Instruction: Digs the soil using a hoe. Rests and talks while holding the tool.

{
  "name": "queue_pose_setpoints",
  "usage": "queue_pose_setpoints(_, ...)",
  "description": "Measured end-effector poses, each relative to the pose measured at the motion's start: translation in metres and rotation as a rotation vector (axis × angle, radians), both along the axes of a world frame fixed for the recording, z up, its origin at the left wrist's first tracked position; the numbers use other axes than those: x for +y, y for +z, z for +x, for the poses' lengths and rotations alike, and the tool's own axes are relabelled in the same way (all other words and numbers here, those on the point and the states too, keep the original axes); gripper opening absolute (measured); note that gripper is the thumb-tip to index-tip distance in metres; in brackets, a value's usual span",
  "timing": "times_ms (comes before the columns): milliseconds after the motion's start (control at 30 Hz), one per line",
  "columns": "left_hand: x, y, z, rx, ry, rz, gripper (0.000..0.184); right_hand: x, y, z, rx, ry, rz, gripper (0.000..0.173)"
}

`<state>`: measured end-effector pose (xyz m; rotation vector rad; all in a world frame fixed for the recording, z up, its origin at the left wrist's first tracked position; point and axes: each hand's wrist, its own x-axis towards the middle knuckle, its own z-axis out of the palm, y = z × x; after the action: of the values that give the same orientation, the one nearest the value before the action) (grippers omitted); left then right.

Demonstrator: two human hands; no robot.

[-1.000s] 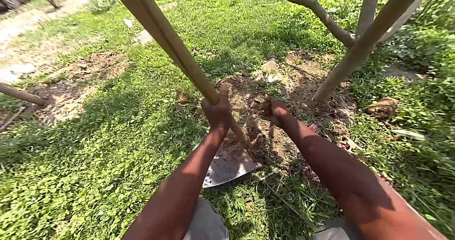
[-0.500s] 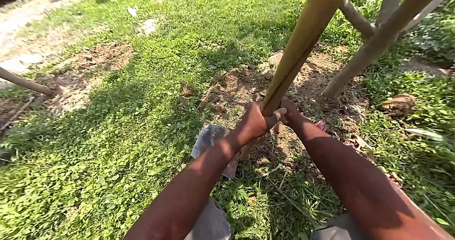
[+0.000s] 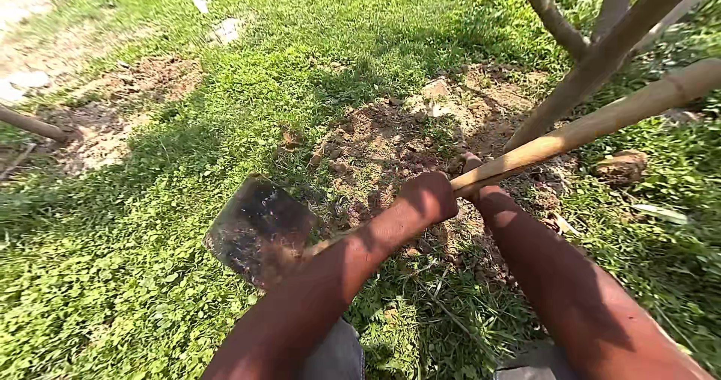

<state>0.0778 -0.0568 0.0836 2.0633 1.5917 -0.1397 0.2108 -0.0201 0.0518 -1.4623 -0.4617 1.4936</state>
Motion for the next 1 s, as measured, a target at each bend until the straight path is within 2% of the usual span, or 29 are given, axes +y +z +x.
queue_pose_setpoints(67, 0.007, -0.010, -0.019, 0.080, 0.025, 0.011, 0.029, 0.032, -0.069, 0.027, 0.059, -0.049, 0.035, 0.041)
queue_pose_setpoints(100, 0.010, -0.014, -0.031, 0.108, 0.042, 0.034, 0.032, 0.049, -0.114, 0.034, 0.026, -0.117, 0.124, 0.042)
queue_pose_setpoints(133, 0.012, -0.019, -0.045, 0.117, 0.062, 0.060, 0.035, 0.062, -0.138, 0.041, 0.037, -0.152, 0.110, 0.045)
queue_pose_setpoints(167, 0.014, -0.022, -0.058, 0.126, 0.084, 0.070, 0.036, 0.069, -0.146, 0.043, 0.045, -0.172, 0.053, 0.050)
queue_pose_setpoints(233, 0.017, -0.026, -0.073, 0.171, 0.148, 0.060, 0.033, 0.078, -0.150, 0.045, 0.042, -0.198, -0.027, 0.053)
queue_pose_setpoints(300, 0.020, -0.032, -0.081, 0.205, 0.186, 0.048, 0.040, 0.080, -0.150, 0.044, 0.038, -0.206, -0.046, 0.053)
queue_pose_setpoints(500, 0.021, -0.070, -0.097, -0.043, 0.254, 0.034, 0.036, 0.080, -0.131, 0.028, 0.018, -0.144, -0.046, 0.051)
queue_pose_setpoints(600, 0.020, -0.064, -0.091, -0.032, 0.252, 0.054, 0.035, 0.084, -0.121, 0.022, 0.034, -0.134, -0.070, 0.055)
queue_pose_setpoints(700, 0.014, -0.038, -0.086, -0.057, 0.234, 0.082, 0.038, 0.086, -0.115, 0.017, 0.040, -0.142, -0.064, 0.051)
queue_pose_setpoints(767, 0.008, -0.008, -0.084, -0.194, 0.235, 0.134, 0.038, 0.088, -0.113, 0.016, 0.035, -0.144, -0.049, 0.050)
queue_pose_setpoints(867, -0.001, 0.030, -0.081, -0.516, 0.213, 0.286, 0.036, 0.086, -0.116, 0.010, 0.013, -0.107, -0.038, 0.050)
queue_pose_setpoints(933, 0.001, 0.042, -0.079, -0.738, 0.145, 0.348, 0.034, 0.084, -0.117, 0.007, 0.013, -0.088, -0.037, 0.052)
queue_pose_setpoints(1000, 0.008, 0.038, -0.080, -0.918, 0.059, 0.327, 0.033, 0.085, -0.115, 0.005, 0.010, -0.070, -0.049, 0.053)
